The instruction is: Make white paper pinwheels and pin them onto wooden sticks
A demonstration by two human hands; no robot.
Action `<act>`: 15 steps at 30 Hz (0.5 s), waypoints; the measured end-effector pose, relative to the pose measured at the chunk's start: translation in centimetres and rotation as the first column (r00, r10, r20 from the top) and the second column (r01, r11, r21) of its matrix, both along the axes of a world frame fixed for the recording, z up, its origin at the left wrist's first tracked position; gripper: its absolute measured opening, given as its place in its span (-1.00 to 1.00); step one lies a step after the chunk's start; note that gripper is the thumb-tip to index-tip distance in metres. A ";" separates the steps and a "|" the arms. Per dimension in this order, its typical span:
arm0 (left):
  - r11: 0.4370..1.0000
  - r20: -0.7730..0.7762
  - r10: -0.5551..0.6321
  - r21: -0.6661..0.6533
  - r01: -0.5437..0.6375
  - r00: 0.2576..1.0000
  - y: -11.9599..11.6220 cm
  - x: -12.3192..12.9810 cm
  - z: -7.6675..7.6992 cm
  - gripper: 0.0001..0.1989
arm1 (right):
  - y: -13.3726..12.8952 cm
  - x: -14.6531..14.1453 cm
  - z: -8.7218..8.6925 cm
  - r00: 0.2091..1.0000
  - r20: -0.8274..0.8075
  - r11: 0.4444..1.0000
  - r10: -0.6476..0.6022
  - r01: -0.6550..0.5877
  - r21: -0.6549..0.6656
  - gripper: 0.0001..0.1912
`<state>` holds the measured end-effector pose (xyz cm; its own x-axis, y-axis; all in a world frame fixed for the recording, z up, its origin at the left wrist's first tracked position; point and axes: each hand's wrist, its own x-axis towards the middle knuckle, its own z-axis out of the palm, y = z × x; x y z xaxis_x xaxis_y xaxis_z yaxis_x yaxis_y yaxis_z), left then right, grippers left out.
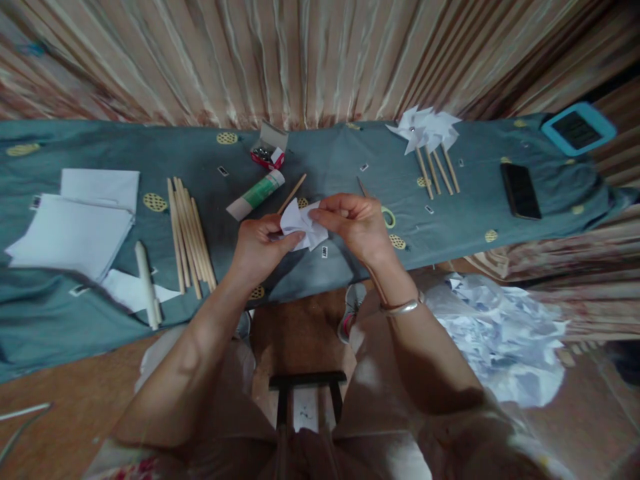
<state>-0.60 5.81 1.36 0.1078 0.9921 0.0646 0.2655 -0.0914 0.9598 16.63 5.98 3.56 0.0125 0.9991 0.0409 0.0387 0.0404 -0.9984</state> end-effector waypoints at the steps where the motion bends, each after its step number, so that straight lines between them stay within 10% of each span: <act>1: 1.000 0.015 -0.003 -0.014 0.003 1.000 -0.1 0.0 0.1 -0.93 | 0.0 0.0 -0.1 1.000 -0.001 1.000 -0.002 0.002 -0.001 -0.81; 15: 0.994 0.070 -0.022 -0.101 0.029 0.997 -0.2 0.2 0.2 -0.91 | -0.3 -0.1 -0.4 0.993 -0.109 0.996 -0.037 0.028 -0.085 -0.74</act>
